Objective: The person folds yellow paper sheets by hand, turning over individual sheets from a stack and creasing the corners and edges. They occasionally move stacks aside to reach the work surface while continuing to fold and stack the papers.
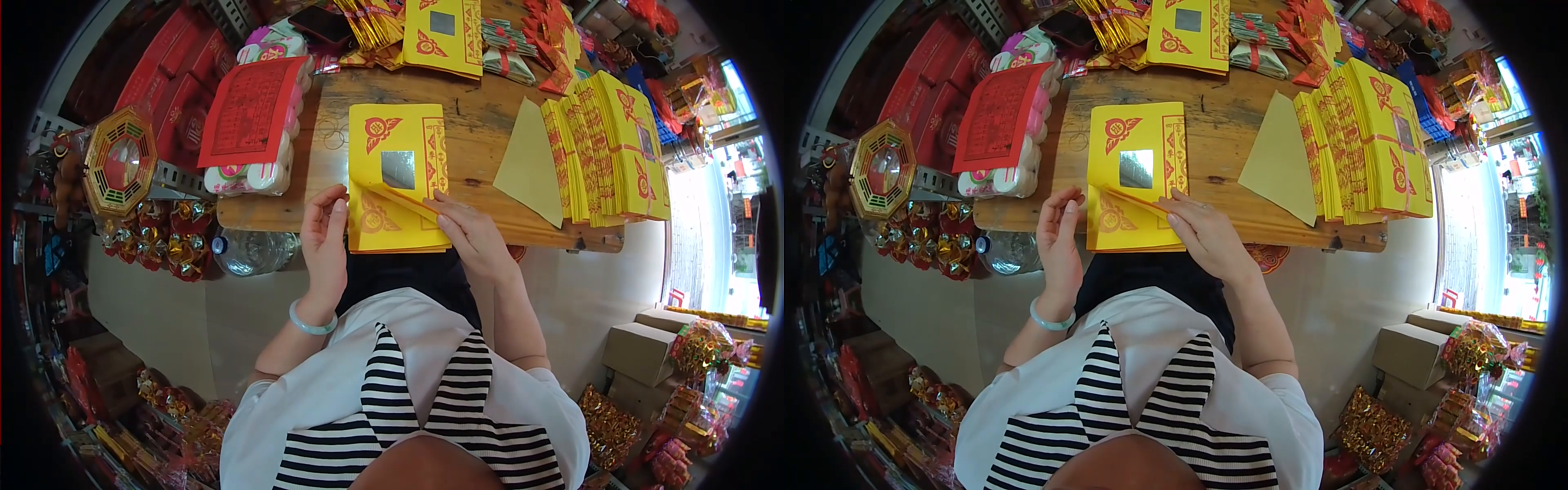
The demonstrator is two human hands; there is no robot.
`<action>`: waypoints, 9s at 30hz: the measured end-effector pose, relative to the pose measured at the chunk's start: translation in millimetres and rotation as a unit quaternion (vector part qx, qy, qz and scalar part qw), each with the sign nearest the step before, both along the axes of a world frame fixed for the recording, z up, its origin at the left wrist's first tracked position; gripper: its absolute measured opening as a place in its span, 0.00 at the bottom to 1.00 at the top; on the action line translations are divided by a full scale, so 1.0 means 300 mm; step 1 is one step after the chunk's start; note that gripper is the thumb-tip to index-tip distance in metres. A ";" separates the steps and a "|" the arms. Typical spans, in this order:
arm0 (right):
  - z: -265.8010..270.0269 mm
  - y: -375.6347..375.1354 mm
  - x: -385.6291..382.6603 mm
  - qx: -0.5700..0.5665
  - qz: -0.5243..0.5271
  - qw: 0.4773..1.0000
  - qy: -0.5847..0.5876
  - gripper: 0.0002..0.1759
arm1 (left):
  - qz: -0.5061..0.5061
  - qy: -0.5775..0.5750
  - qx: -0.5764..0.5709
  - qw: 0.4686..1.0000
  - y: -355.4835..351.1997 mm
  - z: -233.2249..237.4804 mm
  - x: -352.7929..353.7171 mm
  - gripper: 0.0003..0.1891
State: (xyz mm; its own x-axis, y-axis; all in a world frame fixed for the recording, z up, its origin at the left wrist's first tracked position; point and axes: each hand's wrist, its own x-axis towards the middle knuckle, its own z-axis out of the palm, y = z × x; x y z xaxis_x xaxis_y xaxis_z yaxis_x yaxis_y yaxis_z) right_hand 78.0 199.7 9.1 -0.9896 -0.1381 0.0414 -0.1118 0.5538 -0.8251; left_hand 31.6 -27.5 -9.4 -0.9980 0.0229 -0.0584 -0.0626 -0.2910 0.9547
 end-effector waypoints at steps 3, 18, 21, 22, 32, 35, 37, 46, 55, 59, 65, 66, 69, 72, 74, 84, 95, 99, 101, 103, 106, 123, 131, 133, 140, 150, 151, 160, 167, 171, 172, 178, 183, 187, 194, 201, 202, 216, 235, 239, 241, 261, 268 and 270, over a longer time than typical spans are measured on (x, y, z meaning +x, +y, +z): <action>-0.006 0.001 0.002 -0.013 -0.007 1.000 -0.006 0.17 | -0.015 -0.007 0.011 1.000 0.010 0.007 0.002 0.16; -0.037 0.021 0.011 -0.004 0.062 0.997 0.054 0.17 | -0.149 -0.230 0.270 0.923 0.030 0.000 -0.036 0.23; -0.039 0.022 0.012 -0.006 0.064 0.997 0.045 0.18 | -0.145 -0.233 0.259 0.926 0.027 -0.004 -0.038 0.23; -0.038 0.023 0.011 -0.006 0.065 0.997 0.043 0.18 | -0.145 -0.234 0.256 0.927 0.028 -0.004 -0.040 0.23; -0.049 0.030 0.010 -0.018 0.072 0.997 0.038 0.18 | -0.140 -0.241 0.263 0.924 0.026 -0.008 -0.047 0.23; -0.050 0.034 0.007 -0.021 0.075 0.996 0.037 0.17 | -0.137 -0.243 0.257 0.925 0.028 0.005 -0.045 0.23; -0.050 0.035 0.006 -0.025 0.078 0.996 0.036 0.17 | -0.133 -0.245 0.251 0.927 0.029 0.012 -0.045 0.23; -0.048 0.032 0.009 -0.021 0.075 0.996 0.041 0.15 | -0.140 -0.244 0.253 0.926 0.023 -0.008 -0.048 0.23; -0.067 0.024 0.010 0.004 0.057 0.997 0.057 0.13 | -0.120 -0.251 0.249 0.928 0.025 0.007 -0.043 0.21; -0.072 0.016 0.018 0.017 0.037 0.998 0.056 0.12 | -0.090 -0.252 0.221 0.938 0.030 0.009 -0.044 0.20; -0.067 -0.020 0.029 0.096 0.009 0.990 0.102 0.15 | -0.079 -0.202 0.143 0.966 0.044 -0.010 -0.048 0.18; -0.065 -0.031 0.031 0.127 0.002 0.984 0.121 0.16 | -0.082 -0.189 0.138 0.969 0.046 -0.018 -0.048 0.19; -0.058 -0.074 0.033 0.175 -0.002 0.971 0.163 0.19 | -0.085 -0.168 0.134 0.973 0.043 -0.032 -0.047 0.19; -0.052 -0.115 0.039 0.225 0.005 0.947 0.228 0.23 | -0.091 -0.142 0.138 0.976 0.040 -0.043 -0.042 0.21; -0.056 -0.128 0.039 0.222 0.005 0.947 0.231 0.23 | -0.092 -0.142 0.137 0.976 0.043 -0.051 -0.044 0.21; -0.080 -0.149 0.019 0.164 0.013 0.960 0.225 0.28 | -0.090 -0.125 0.093 0.984 0.051 -0.051 -0.056 0.24; -0.099 -0.175 0.002 0.146 -0.075 0.972 0.168 0.32 | -0.107 -0.096 0.045 0.989 0.068 -0.031 -0.057 0.19; -0.116 -0.169 0.000 0.234 -0.069 0.953 0.181 0.35 | -0.110 -0.128 0.068 0.983 0.067 -0.053 -0.084 0.15; -0.130 -0.166 0.006 0.249 -0.058 0.947 0.193 0.37 | -0.115 -0.170 0.057 0.977 0.058 -0.067 -0.101 0.13; -0.137 -0.164 0.012 0.258 -0.054 0.944 0.199 0.38 | -0.119 -0.190 0.052 0.973 0.061 -0.079 -0.103 0.12; -0.142 -0.168 0.018 0.289 -0.066 0.934 0.200 0.36 | -0.101 -0.168 0.045 0.980 0.068 -0.091 -0.098 0.12; -0.090 -0.138 0.027 0.334 -0.027 0.926 0.176 0.28 | -0.007 -0.070 0.053 0.996 -0.105 0.072 -0.108 0.11; 0.053 -0.141 -0.026 -0.138 -0.018 0.990 0.002 0.23 | -0.027 0.041 0.042 0.998 -0.196 0.114 -0.037 0.11; 0.056 -0.170 -0.045 -0.250 -0.053 0.966 -0.032 0.22 | -0.042 0.055 0.036 0.997 -0.204 0.117 -0.008 0.10; 0.018 -0.224 -0.108 -0.355 -0.072 0.931 -0.048 0.10 | -0.063 0.101 0.013 0.993 -0.211 0.130 0.024 0.12; -0.075 -0.086 -0.122 -0.155 -0.228 0.961 -0.016 0.05 | -0.029 -0.031 -0.026 0.999 -0.151 0.153 -0.019 0.16; -0.065 -0.084 -0.118 -0.156 -0.238 0.959 -0.015 0.05 | -0.034 -0.030 -0.035 0.998 -0.152 0.139 -0.024 0.17; 0.021 -0.133 -0.118 -0.200 -0.183 0.962 0.032 0.08 | -0.031 -0.017 -0.045 0.998 -0.138 0.107 -0.038 0.17; -0.152 -0.060 -0.155 0.143 -0.279 0.942 0.117 0.10 | -0.026 -0.016 -0.068 0.997 -0.162 0.077 -0.030 0.16; -0.147 -0.083 -0.148 0.208 -0.292 0.922 0.145 0.10 | -0.046 -0.024 -0.058 0.997 -0.141 0.079 -0.032 0.16; -0.145 -0.090 -0.148 0.229 -0.295 0.915 0.154 0.10 | -0.050 -0.027 -0.055 0.997 -0.136 0.080 -0.032 0.16; -0.156 -0.116 -0.151 0.307 -0.290 0.884 0.201 0.11 | -0.079 -0.033 -0.050 0.995 -0.103 0.056 -0.041 0.15; -0.144 -0.134 -0.147 0.320 -0.277 0.879 0.221 0.10 | -0.101 -0.038 -0.050 0.993 -0.080 0.023 -0.043 0.15; -0.165 -0.155 -0.154 0.149 -0.280 0.927 0.199 0.13 | -0.117 -0.058 -0.050 0.990 -0.071 0.005 -0.050 0.17; -0.018 -0.118 -0.117 -0.076 -0.166 0.958 0.219 0.17 | -0.013 0.099 -0.048 0.994 -0.008 0.007 -0.117 0.24; -0.076 -0.078 -0.110 -0.232 -0.130 0.944 0.197 0.15 | -0.105 0.141 0.045 0.983 0.036 -0.034 -0.144 0.22; -0.106 -0.071 -0.105 -0.250 -0.133 0.943 0.177 0.15 | -0.114 0.137 0.046 0.983 0.043 -0.049 -0.144 0.21; -0.141 -0.020 -0.042 -0.134 -0.183 0.971 0.079 0.17 | -0.087 0.099 0.047 0.990 0.052 0.000 -0.121 0.14; 0.074 -0.141 0.017 0.155 -0.119 0.932 0.305 0.16 | -0.119 -0.078 0.345 0.928 0.036 -0.100 -0.147 0.15; 0.058 -0.136 -0.017 0.158 -0.153 0.937 0.270 0.13 | -0.101 -0.072 0.337 0.933 0.012 -0.099 -0.139 0.16; 0.057 -0.120 -0.061 0.059 -0.180 0.955 0.230 0.11 | -0.088 -0.078 0.324 0.939 0.006 -0.077 -0.133 0.17; -0.122 0.366 -0.930 -0.034 -0.397 0.910 0.116 0.16 | -0.113 -0.093 0.238 0.960 -0.051 -0.066 -0.073 0.15; 0.024 0.219 -0.534 0.114 -0.241 0.934 0.236 0.21 | -0.067 -0.082 0.119 0.987 -0.058 -0.057 -0.073 0.13; 0.085 0.128 -0.349 0.016 -0.176 0.980 0.095 0.23 | -0.050 -0.086 0.099 0.990 -0.059 -0.053 -0.068 0.12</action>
State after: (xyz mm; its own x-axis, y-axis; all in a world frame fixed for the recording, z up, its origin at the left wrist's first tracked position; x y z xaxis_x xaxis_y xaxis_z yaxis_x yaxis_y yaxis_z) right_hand -26.8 238.2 34.7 -0.9510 0.2060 0.2307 -0.0592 0.6107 -0.7896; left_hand 11.2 -45.2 -25.4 -0.9661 0.1491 -0.2109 -0.2564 -0.4558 0.8524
